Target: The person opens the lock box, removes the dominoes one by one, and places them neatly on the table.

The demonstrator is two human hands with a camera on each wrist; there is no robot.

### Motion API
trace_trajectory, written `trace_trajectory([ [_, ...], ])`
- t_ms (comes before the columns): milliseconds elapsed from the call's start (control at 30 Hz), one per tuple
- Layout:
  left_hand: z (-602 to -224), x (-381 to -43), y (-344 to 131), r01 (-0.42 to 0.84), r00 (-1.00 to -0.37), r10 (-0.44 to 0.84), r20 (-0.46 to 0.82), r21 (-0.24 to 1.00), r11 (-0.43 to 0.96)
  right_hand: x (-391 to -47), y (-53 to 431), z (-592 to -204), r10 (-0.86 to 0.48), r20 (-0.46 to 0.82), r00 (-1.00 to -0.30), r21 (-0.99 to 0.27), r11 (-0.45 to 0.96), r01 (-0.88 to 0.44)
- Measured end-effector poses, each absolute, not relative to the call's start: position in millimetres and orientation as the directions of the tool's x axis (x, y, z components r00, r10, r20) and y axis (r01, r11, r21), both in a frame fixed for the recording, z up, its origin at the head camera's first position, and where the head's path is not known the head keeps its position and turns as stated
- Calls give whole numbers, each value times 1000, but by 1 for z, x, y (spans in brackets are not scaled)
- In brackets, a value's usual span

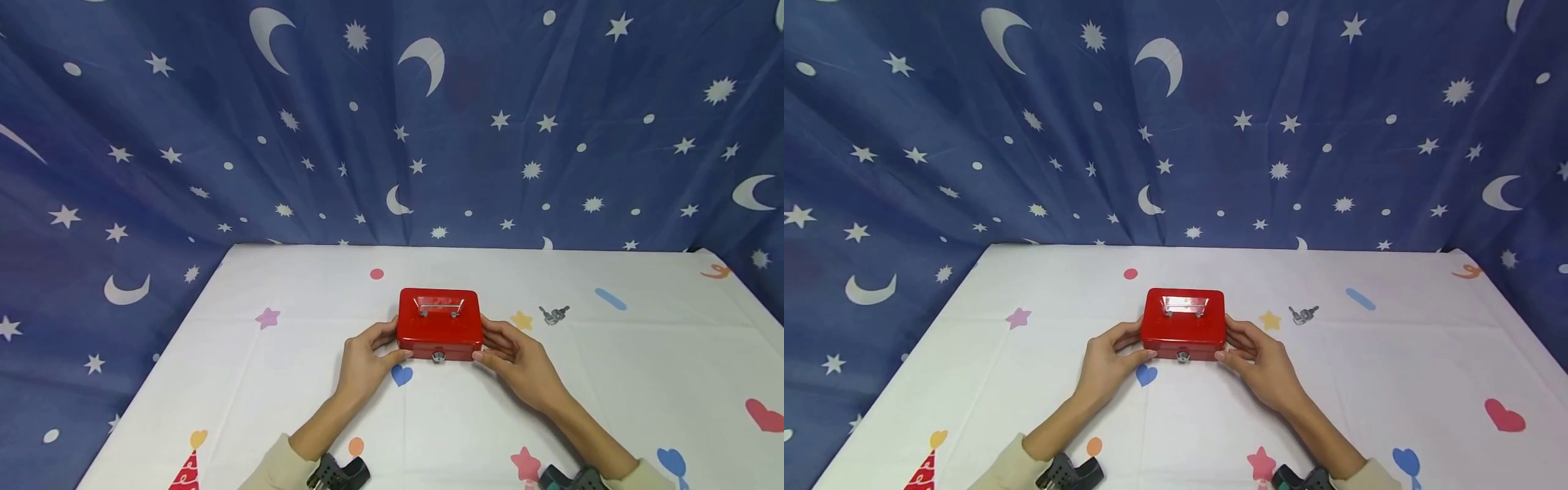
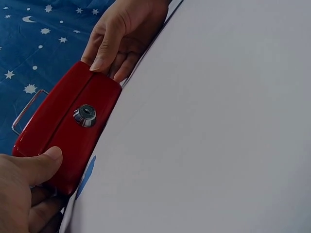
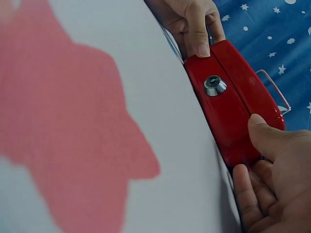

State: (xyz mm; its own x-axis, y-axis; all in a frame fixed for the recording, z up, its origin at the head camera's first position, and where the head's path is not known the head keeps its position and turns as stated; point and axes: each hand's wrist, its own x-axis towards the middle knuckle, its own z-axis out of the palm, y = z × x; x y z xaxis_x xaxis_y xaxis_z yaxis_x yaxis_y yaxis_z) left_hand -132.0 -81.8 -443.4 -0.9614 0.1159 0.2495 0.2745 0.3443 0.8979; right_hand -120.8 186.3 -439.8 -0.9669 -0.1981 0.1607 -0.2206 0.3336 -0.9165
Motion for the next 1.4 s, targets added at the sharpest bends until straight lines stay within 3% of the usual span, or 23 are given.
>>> trace_trajectory([
  [733,-438,-116,-86,270,-960,144,239,925,265,-116,199,-438,-290,98,-952,-965,207,-162],
  [1067,-445,-127,-100,480,-876,278,395,774,413,-116,199,-444,-219,244,-945,-876,368,-312],
  [1400,-446,-136,-107,489,-854,374,361,802,343,-118,197,-446,-278,275,-920,-776,501,-383],
])
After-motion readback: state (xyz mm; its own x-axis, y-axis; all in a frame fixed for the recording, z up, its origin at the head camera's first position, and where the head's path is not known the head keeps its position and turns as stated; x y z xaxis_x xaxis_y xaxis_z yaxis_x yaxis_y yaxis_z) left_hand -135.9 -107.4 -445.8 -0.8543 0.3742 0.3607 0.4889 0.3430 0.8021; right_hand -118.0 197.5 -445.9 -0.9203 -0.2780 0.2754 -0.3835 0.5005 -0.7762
